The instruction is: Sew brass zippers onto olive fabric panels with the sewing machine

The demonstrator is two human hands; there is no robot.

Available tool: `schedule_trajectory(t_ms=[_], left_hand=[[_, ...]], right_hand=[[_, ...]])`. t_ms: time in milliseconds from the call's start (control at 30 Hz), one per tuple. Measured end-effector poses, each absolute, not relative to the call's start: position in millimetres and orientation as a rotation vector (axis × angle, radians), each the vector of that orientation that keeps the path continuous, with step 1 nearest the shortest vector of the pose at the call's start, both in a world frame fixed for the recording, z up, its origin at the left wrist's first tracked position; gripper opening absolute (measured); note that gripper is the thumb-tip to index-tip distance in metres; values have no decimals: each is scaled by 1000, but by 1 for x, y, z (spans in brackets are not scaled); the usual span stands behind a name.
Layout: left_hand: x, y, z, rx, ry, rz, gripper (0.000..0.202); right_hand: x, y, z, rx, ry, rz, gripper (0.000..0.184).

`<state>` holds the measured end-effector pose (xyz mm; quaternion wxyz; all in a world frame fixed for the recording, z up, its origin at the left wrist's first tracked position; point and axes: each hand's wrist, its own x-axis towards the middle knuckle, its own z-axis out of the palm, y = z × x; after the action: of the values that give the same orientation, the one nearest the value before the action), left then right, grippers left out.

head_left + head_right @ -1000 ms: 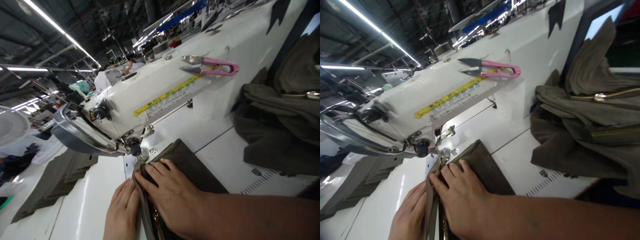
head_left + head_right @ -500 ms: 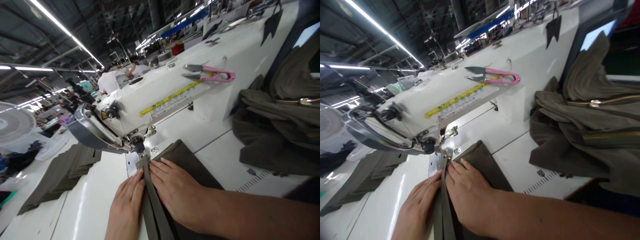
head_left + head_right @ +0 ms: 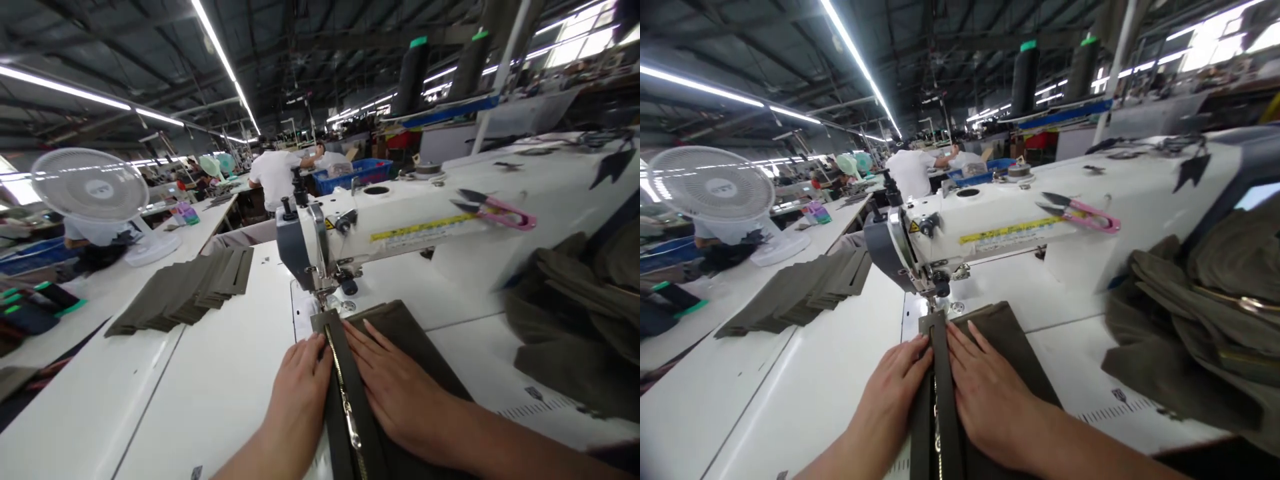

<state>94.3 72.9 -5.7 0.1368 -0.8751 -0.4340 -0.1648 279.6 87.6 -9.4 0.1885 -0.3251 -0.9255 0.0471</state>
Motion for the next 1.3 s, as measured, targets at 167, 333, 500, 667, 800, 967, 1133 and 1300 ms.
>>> schedule_trajectory(t_ms=[167, 333, 500, 667, 800, 967, 1133, 1300], left_hand=[[97, 83, -5, -2548, -1270, -508, 26], [103, 104, 2, -2571, -1303, -596, 22], [100, 115, -4, -2581, -1322, -641, 26], [98, 118, -12, -2546, -1253, -628, 23], [99, 117, -12, -2529, -1215, -634, 24], [99, 115, -8, -2513, -1179, -637, 30], [100, 114, -7, -2507, -1184, -620, 33], [100, 114, -10, -2488, -1191, -587, 34]], right_hand=[[278, 96, -6, -926, -2626, 108, 56], [277, 116, -8, -956, -2625, 100, 55], [278, 127, -12, -924, -2604, 72, 56], [278, 128, -12, -926, -2624, 60, 58], [279, 127, -12, -901, -2667, -12, 59], [280, 127, -9, -883, -2708, -64, 56], [279, 128, -6, -916, -2742, -20, 55], [280, 127, -9, -926, -2739, 6, 55]])
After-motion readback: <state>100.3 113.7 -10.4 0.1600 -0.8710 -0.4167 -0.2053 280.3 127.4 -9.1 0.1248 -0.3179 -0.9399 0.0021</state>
